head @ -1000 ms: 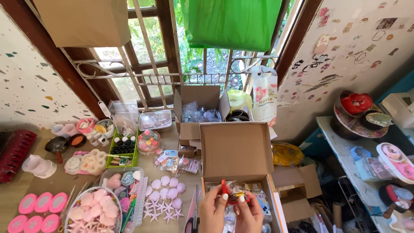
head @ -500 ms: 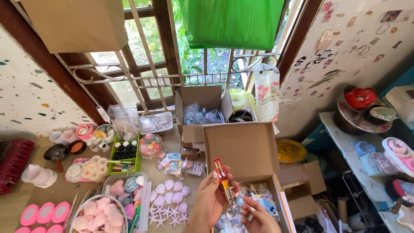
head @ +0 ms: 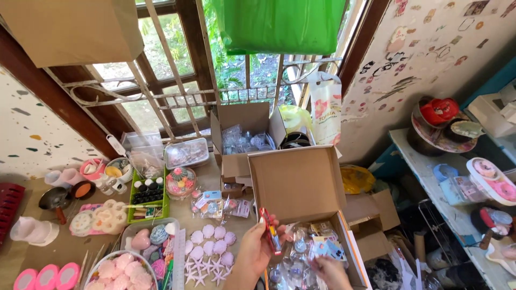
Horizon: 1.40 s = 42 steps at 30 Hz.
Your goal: Sorting and organizing small decorative supplies and stickers into a box at a workspace.
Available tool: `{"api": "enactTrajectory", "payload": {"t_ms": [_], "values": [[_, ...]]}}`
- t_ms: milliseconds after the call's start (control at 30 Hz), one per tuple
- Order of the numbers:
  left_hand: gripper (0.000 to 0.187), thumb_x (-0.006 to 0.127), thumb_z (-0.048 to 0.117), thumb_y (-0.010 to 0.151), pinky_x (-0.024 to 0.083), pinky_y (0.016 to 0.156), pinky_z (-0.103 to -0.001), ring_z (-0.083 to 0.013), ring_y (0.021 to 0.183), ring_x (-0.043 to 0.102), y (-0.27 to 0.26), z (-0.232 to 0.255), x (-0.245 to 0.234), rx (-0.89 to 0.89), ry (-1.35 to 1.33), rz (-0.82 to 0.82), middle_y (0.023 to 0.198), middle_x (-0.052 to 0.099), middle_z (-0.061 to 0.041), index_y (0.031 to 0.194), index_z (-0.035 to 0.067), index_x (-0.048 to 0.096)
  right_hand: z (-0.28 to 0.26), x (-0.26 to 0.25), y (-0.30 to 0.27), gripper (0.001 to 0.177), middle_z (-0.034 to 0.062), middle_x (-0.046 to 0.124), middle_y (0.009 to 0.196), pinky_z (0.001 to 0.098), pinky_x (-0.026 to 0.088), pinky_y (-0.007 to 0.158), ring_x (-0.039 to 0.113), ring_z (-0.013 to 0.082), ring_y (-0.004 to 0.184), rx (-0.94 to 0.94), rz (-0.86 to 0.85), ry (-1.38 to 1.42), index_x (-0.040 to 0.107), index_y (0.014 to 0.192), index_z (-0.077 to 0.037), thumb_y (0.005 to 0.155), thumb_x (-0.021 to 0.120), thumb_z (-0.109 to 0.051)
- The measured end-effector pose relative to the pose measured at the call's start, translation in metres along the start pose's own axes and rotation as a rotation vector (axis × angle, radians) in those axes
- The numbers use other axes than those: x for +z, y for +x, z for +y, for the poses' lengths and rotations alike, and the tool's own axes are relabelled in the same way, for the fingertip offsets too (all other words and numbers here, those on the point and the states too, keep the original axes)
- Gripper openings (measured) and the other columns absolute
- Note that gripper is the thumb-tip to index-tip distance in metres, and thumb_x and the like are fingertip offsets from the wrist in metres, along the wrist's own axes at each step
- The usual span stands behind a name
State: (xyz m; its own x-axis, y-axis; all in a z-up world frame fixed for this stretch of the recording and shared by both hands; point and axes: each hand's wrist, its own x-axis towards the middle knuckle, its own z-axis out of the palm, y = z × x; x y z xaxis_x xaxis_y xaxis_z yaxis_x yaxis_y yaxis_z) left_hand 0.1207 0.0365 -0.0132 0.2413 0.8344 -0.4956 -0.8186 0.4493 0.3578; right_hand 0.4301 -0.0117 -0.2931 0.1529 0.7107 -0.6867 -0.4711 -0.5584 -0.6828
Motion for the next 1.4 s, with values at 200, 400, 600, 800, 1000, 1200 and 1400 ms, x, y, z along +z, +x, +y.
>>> {"api": "enactTrajectory", "payload": {"t_ms": [200, 400, 600, 800, 1000, 1200, 1400], "values": [[0.037, 0.046, 0.021, 0.103, 0.062, 0.083, -0.051, -0.0327, 0.095, 0.071, -0.006, -0.002, 0.003, -0.025, 0.016, -0.028, 0.103, 0.069, -0.017, 0.124, -0.005, 0.061, -0.031, 0.025, -0.039, 0.034, 0.0261, 0.071, 0.113, 0.0462, 0.062, 0.092, 0.073, 0.0389, 0.109, 0.054, -0.015, -0.058, 0.058, 0.119, 0.008, 0.087, 0.050, 0.014], [0.038, 0.048, 0.025, 0.105, 0.062, 0.084, -0.047, -0.0252, 0.092, 0.070, -0.038, 0.008, 0.045, -0.060, 0.086, -0.183, 0.104, 0.071, -0.013, 0.127, -0.003, 0.063, -0.198, 0.140, -0.230, 0.030, 0.0200, 0.074, 0.121, 0.0362, 0.055, 0.097, 0.070, 0.0289, 0.115, -0.179, -0.250, -0.050, 0.068, 0.119, 0.009, 0.095, 0.055, -0.003], [0.038, 0.047, 0.027, 0.104, 0.061, 0.086, -0.048, -0.0215, 0.095, 0.070, -0.051, 0.011, 0.058, -0.135, 0.084, -0.209, 0.105, 0.071, -0.010, 0.128, 0.001, 0.064, -0.218, 0.156, -0.272, 0.022, 0.0141, 0.074, 0.108, 0.0411, 0.061, 0.094, 0.072, 0.0228, 0.105, -0.472, -0.351, -0.289, 0.073, 0.109, 0.009, 0.092, 0.065, -0.004], [0.036, 0.049, 0.025, 0.104, 0.060, 0.084, -0.044, -0.0223, 0.094, 0.070, -0.052, 0.001, 0.052, -0.150, 0.049, -0.177, 0.104, 0.073, -0.010, 0.125, 0.002, 0.066, -0.203, 0.173, -0.286, 0.015, 0.0126, 0.077, 0.095, 0.0354, 0.059, 0.084, 0.074, 0.0216, 0.094, -0.620, -0.459, -0.382, 0.077, 0.098, 0.006, 0.083, 0.076, 0.004], [0.035, 0.051, 0.024, 0.104, 0.058, 0.077, -0.038, -0.0206, 0.089, 0.070, -0.058, -0.001, 0.048, -0.158, 0.074, -0.168, 0.102, 0.074, -0.009, 0.126, 0.003, 0.067, -0.199, 0.183, -0.293, 0.012, 0.0103, 0.074, 0.090, 0.0329, 0.055, 0.082, 0.069, 0.0185, 0.089, -0.608, -0.476, -0.453, 0.078, 0.093, 0.005, 0.082, 0.077, 0.004], [0.036, 0.050, 0.025, 0.105, 0.057, 0.081, -0.036, -0.0202, 0.090, 0.070, -0.057, -0.005, 0.043, -0.149, 0.061, -0.195, 0.104, 0.074, -0.009, 0.126, 0.002, 0.067, -0.189, 0.182, -0.287, 0.011, 0.0103, 0.073, 0.090, 0.0322, 0.054, 0.082, 0.068, 0.0185, 0.089, -0.738, -0.502, -0.441, 0.079, 0.092, 0.005, 0.081, 0.079, 0.005], [0.035, 0.049, 0.025, 0.104, 0.058, 0.086, -0.039, -0.0215, 0.098, 0.070, -0.060, -0.007, 0.044, -0.156, 0.062, -0.164, 0.109, 0.074, -0.009, 0.123, 0.001, 0.067, -0.177, 0.182, -0.279, 0.013, 0.0110, 0.073, 0.092, 0.0325, 0.055, 0.081, 0.068, 0.0184, 0.089, -0.711, -0.428, -0.352, 0.078, 0.093, 0.005, 0.081, 0.079, 0.007]]}}
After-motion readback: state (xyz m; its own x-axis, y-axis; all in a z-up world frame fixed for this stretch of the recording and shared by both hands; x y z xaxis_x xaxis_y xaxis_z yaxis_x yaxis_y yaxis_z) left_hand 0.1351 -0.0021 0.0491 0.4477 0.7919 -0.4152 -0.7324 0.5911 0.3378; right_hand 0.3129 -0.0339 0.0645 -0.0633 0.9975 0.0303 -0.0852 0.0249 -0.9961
